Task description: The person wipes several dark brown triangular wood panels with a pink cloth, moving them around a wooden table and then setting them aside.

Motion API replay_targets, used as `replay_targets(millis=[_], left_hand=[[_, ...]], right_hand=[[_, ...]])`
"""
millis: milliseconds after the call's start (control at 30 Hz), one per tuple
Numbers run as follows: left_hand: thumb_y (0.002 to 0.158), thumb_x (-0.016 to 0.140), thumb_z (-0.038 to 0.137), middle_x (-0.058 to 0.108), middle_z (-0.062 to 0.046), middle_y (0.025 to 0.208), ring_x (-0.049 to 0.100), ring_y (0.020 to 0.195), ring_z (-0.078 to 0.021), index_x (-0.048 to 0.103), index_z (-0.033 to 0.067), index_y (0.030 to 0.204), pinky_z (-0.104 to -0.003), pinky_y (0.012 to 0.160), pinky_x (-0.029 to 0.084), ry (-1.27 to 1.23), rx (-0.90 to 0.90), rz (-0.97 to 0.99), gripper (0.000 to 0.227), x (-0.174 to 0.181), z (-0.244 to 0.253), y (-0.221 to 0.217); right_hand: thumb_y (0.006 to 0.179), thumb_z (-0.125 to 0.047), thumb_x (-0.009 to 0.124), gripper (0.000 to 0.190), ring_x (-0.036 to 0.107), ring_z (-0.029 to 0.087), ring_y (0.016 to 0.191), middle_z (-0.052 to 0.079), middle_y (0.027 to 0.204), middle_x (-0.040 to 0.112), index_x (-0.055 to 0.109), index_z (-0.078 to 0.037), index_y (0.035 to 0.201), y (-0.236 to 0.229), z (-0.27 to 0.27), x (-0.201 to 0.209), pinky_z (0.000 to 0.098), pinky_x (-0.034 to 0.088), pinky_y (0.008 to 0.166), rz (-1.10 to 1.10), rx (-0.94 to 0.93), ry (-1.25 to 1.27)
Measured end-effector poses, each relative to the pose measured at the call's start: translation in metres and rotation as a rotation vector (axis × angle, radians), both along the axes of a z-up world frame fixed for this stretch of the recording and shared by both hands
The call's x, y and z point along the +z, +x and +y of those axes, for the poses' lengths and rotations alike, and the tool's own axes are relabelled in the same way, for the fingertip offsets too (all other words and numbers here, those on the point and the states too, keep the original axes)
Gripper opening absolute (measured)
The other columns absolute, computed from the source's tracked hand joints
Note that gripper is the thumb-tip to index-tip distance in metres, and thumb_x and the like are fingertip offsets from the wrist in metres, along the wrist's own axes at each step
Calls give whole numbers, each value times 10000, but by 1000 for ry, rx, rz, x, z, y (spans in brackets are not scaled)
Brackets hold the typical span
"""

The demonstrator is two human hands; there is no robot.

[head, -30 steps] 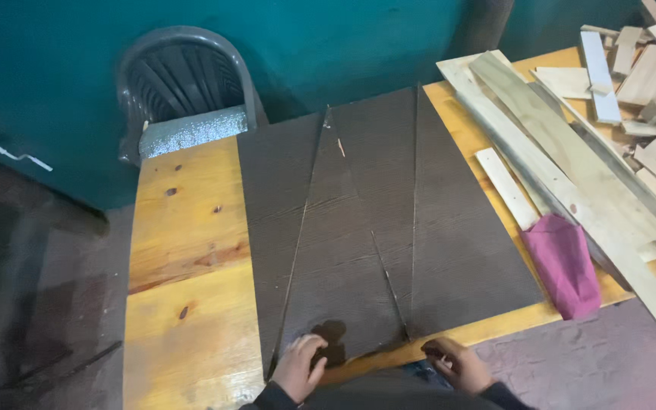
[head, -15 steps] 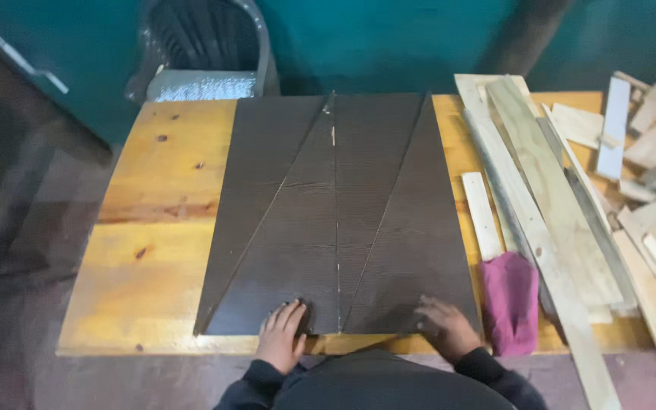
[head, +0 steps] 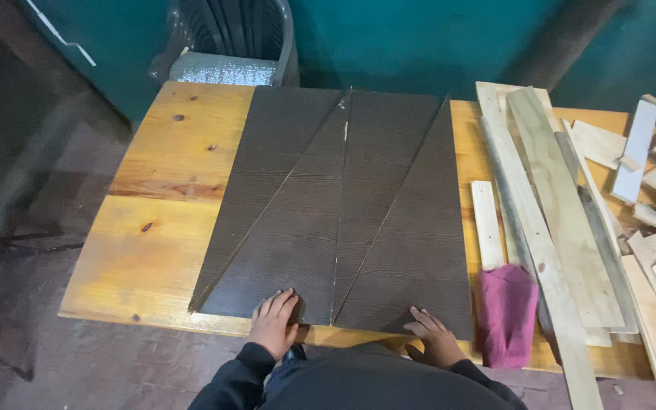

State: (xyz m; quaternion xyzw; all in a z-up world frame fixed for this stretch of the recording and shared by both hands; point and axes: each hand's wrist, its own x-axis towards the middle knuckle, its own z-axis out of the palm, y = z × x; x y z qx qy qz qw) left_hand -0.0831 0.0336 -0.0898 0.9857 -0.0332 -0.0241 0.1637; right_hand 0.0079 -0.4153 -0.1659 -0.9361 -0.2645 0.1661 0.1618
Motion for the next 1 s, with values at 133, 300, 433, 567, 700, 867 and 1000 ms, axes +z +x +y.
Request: replay_targets(millis=[133, 300, 433, 567, 700, 867, 1000], left_hand=[[864, 676, 336, 403, -36, 1599, 363, 1440, -321, 460, 163, 1493, -570, 1139, 303, 5, -16, -42, 687, -4, -2, -3], [859, 671, 346, 472, -40, 1552, 420, 1393, -319, 533, 179, 1436, -565, 1076, 348, -54, 0, -43, 616, 9, 9, 3], [864, 592, 327, 586, -19, 1450, 583, 1249, -287, 625, 221, 1327, -551, 1000, 411, -94, 306, -148, 476, 19, 54, 10], [865, 603, 109, 675, -171, 1242, 617, 1185, -359, 696, 62, 1124, -483, 1072, 457, -263, 446, -584, 279, 9, 137, 11], [900, 647, 219, 687, -141, 1207, 614, 1178, -322, 693, 64, 1206, -420, 1060, 453, -396, 738, -270, 346, -87, 222, 15], [1021, 435, 361, 574, -83, 1514, 494, 1424, -212, 621, 127, 1410, -301, 1248, 263, -646, 522, 228, 490, -181, 288, 30], [866, 667, 390, 735, -142, 1329, 656, 1253, -249, 736, 38, 1245, -313, 1088, 438, -1020, 784, 323, 521, -127, 272, 40]], right_hand=[[807, -454, 782, 494, 332, 234, 1527, -61, 1655, 329, 618, -378, 1266, -1, 7, 23, 600, 481, 1025, 84, -35, -70], [785, -453, 822, 547, 359, 294, 1506, 2, 1645, 343, 612, -345, 1278, 0, 6, 10, 574, 464, 1082, 46, -3, -87], [711, -302, 833, 425, 593, 291, 1306, 70, 1402, 633, 708, -263, 1115, 0, 8, -3, 447, 485, 1042, -250, -12, 238], [856, -345, 743, 315, 595, 297, 1332, 172, 1316, 660, 722, -172, 1118, 6, 33, 29, 455, 522, 979, -202, -101, 343], [841, -197, 776, 283, 607, 371, 1277, 230, 1317, 642, 717, -94, 1098, 12, 82, 61, 465, 526, 1037, -160, -116, 344], [929, -216, 673, 186, 609, 320, 1247, 121, 1332, 622, 735, -143, 1089, 11, 175, 97, 465, 510, 1041, -56, -241, 462], [838, -198, 742, 264, 598, 355, 1265, 215, 1369, 592, 753, -139, 1096, 9, 252, 94, 480, 458, 1059, -381, -167, 549]])
